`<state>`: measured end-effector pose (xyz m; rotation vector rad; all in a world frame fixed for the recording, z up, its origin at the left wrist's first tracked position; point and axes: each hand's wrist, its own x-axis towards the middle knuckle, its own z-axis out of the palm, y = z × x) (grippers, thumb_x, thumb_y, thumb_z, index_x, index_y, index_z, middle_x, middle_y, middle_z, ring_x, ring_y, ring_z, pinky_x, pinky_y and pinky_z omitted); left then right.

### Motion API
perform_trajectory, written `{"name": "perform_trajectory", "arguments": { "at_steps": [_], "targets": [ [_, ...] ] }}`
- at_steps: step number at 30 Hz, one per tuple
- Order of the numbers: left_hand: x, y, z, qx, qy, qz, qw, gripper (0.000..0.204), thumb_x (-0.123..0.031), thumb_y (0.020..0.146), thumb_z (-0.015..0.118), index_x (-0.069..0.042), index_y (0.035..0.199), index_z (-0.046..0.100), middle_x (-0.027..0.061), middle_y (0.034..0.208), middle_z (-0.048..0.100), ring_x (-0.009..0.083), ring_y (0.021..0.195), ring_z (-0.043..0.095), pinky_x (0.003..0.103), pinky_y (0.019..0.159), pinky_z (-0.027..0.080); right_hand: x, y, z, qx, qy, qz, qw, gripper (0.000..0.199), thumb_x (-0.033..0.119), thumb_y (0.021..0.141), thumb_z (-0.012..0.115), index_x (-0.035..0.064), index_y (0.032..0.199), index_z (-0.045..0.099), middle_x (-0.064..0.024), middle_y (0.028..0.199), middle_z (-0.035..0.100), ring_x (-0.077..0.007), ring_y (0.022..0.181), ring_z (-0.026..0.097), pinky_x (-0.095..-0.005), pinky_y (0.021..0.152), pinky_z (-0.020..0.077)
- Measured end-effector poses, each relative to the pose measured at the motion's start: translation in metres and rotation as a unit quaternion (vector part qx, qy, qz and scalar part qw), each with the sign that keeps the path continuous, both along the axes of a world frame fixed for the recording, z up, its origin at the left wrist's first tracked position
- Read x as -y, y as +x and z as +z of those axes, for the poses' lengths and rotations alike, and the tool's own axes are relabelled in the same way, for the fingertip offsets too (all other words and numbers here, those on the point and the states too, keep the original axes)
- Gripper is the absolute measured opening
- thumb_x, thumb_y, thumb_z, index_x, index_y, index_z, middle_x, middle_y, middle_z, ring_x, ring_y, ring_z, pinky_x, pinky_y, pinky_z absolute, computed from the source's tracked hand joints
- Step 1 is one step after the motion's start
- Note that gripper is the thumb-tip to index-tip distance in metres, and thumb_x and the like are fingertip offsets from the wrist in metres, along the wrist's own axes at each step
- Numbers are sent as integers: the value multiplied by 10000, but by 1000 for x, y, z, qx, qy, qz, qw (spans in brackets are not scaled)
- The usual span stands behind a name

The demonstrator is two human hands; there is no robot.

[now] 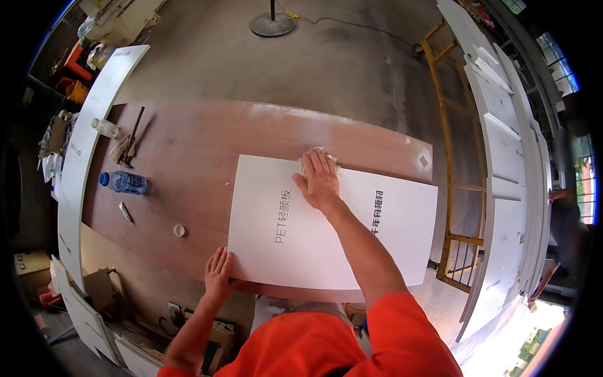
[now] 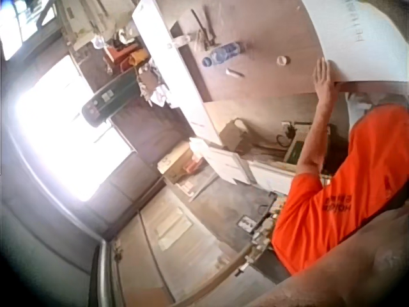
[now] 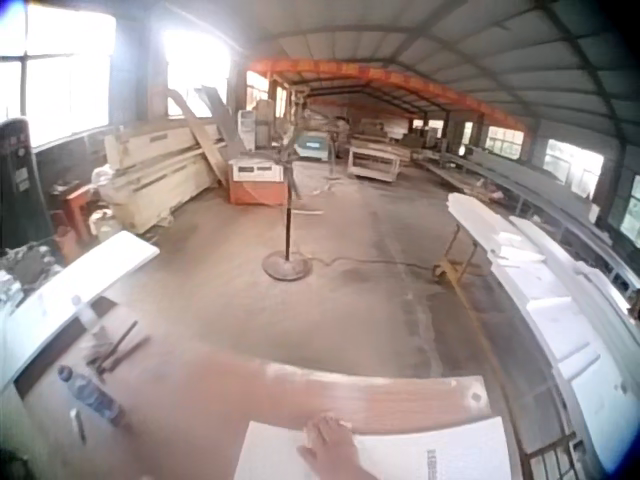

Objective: The person wipes the surface of white rectangular panels with a cloth, then flips and stacks them on a nearby table. The person repeats this process for multiple panels, handling them one at a time.

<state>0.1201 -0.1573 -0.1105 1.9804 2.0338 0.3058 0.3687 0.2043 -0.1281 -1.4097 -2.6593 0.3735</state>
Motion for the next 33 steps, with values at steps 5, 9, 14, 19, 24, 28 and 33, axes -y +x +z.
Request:
{"name": "perform_trajectory", "arguments": {
  "at_steps": [5, 9, 14, 19, 24, 28, 33],
  "targets": [
    [-11, 0, 7, 52, 34, 15, 998, 942, -358, 673, 875, 0, 1457, 494, 168, 1534, 507, 346, 1465, 429, 519, 1198, 303, 11, -151, 15, -28, -1, 86, 996, 767, 567, 1040, 423, 37, 1585, 322, -157, 1674, 255, -299, 1567, 176, -447, 1280, 123],
    [-12, 1, 17, 131, 17, 107, 985, 1014, -330, 681, 888, 18, 1504, 408, 203, 1530, 482, 395, 1444, 420, 505, 1201, 311, 112, -140, 17, -18, 35, 161, 986, 814, 578, 978, 507, 6, 1544, 387, -190, 1654, 291, -341, 1554, 204, -470, 1277, 111],
    [-4, -4, 14, 151, 30, 38, 987, 1010, -151, 715, 823, 65, 1539, 280, 256, 1571, 383, 465, 1487, 311, 536, 1221, 283, 281, -96, 26, -145, -44, 167, 974, 736, 470, 870, 690, 82, 1473, 526, -199, 1618, 358, -375, 1521, 283, -542, 1254, 172],
    [-1, -32, 30, 145, -44, -74, 986, 961, -103, 734, 734, 37, 1557, 257, 278, 1590, 336, 495, 1502, 264, 564, 1223, 264, 248, 78, 29, -40, -18, -118, 992, 597, 333, 1004, 554, 13, 1501, 465, -263, 1611, 340, -413, 1533, 253, -555, 1262, 131],
    [-13, -24, 23, 152, -6, -82, 985, 729, -71, 845, 618, 52, 1511, 349, 312, 1536, 396, 503, 1456, 343, 561, 1196, 303, 247, 361, 1, -151, 54, -723, 672, 491, 268, 1087, 361, 2, 1480, 487, -196, 1572, 448, -378, 1476, 384, -479, 1223, 297],
    [-38, -10, 21, 250, 10, -29, 968, 582, -52, 938, 536, 65, 1487, 382, 283, 1503, 446, 461, 1421, 403, 507, 1174, 337, 272, 179, 21, -107, 88, -379, 915, 450, 141, 997, 534, 25, 1431, 548, -194, 1553, 469, -386, 1456, 417, -513, 1209, 317],
    [-101, 7, 13, 331, 67, 104, 935, 492, -189, 1066, 466, 45, 1492, 391, 254, 1529, 412, 398, 1426, 408, 470, 1157, 351, 301, -72, 13, -184, -32, 135, 973, 527, 344, 958, 573, 97, 1424, 582, -128, 1580, 419, -325, 1527, 274, -525, 1272, 139]
  ]
}}
